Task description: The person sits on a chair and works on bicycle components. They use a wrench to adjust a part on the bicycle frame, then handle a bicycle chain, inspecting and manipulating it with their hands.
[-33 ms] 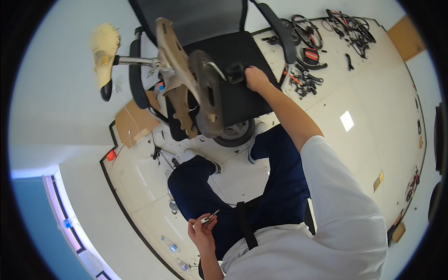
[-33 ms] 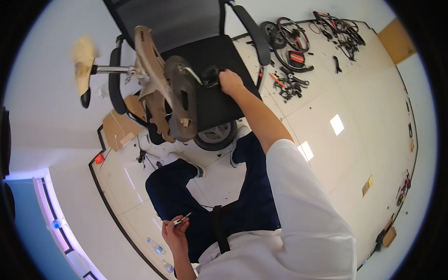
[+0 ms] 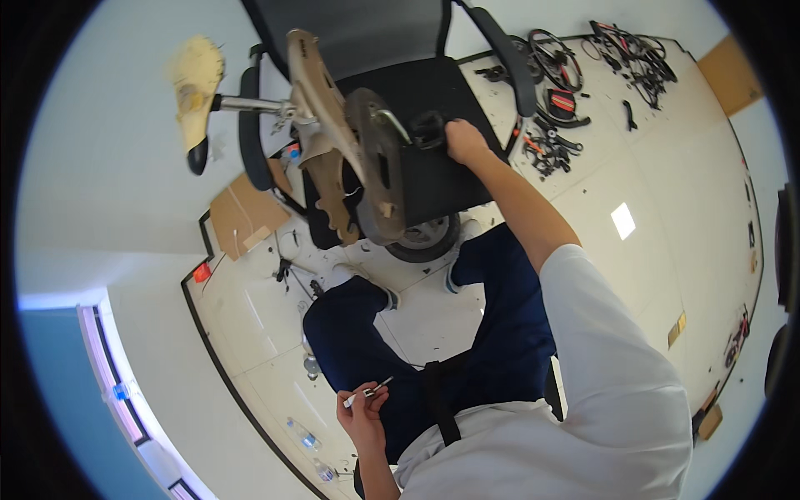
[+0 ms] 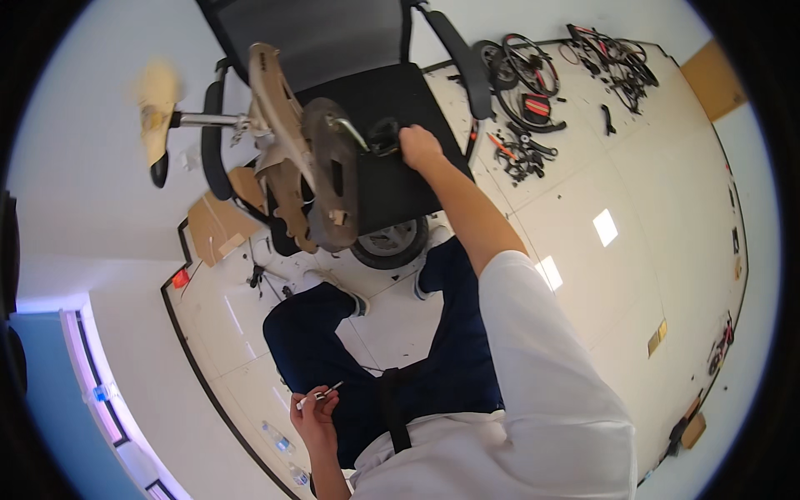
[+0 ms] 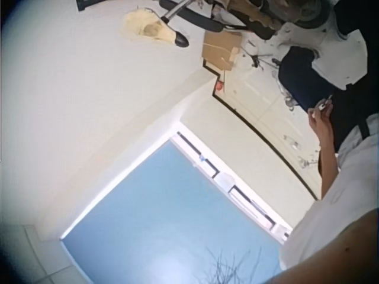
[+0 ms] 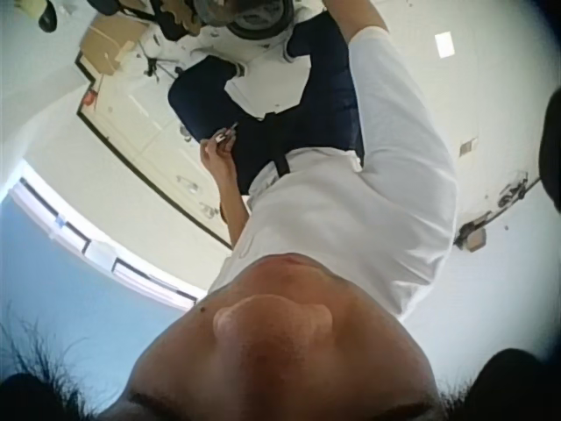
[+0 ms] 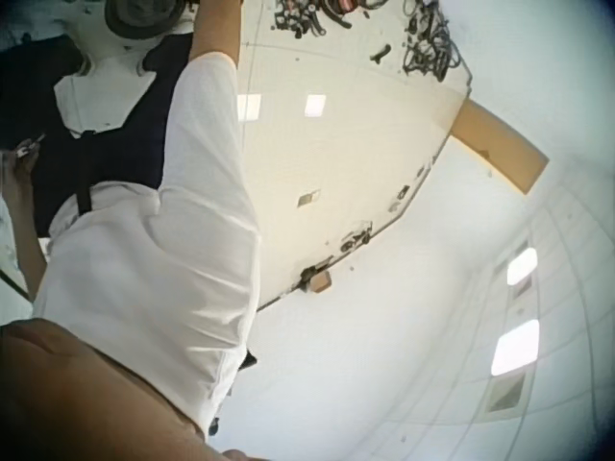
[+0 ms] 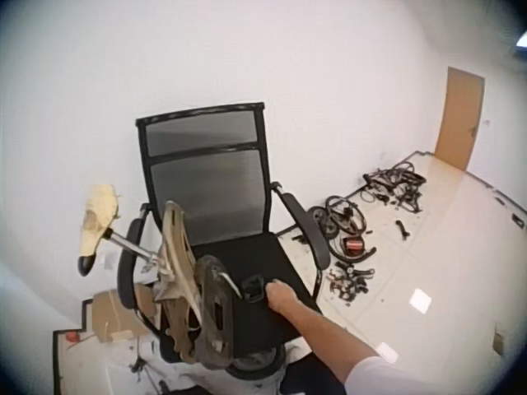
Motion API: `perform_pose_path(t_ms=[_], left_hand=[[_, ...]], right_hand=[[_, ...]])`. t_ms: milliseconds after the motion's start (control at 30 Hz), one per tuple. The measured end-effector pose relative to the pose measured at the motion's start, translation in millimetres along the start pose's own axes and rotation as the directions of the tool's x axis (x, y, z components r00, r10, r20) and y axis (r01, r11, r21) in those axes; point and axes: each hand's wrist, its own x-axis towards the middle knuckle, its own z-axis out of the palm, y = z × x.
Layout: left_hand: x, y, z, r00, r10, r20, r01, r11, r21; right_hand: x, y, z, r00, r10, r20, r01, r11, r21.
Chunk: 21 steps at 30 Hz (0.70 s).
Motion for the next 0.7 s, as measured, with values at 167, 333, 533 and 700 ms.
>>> perform_pose_path(t_ms=[167, 333, 533, 700], left_hand=[[-6, -5, 1, 0.997, 0.048, 0.061, -0.051, 0.998, 0.046], [-5, 10, 28, 0.955, 0.139, 0.262, -0.168, 0.981, 0.093], [-7, 29, 44, 0.83, 0.34, 0.441, -0.412, 0.908, 0.074], [-45, 37, 57, 0.73, 0.393, 0.559, -0.532, 0.84, 0.105]], right_hand=[[3, 10, 0, 0.997, 0.069, -0.026, -0.066, 0.993, 0.098], [-49, 25, -7, 0.989, -0.097, -0.115, 0.136, 0.899, 0.417], [-200, -55, -69, 0.977, -0.168, 0.131, -0.061, 0.37, 0.927], [-351, -104, -123, 0.888, -0.428, 0.171, -0.161, 0.059, 0.985]])
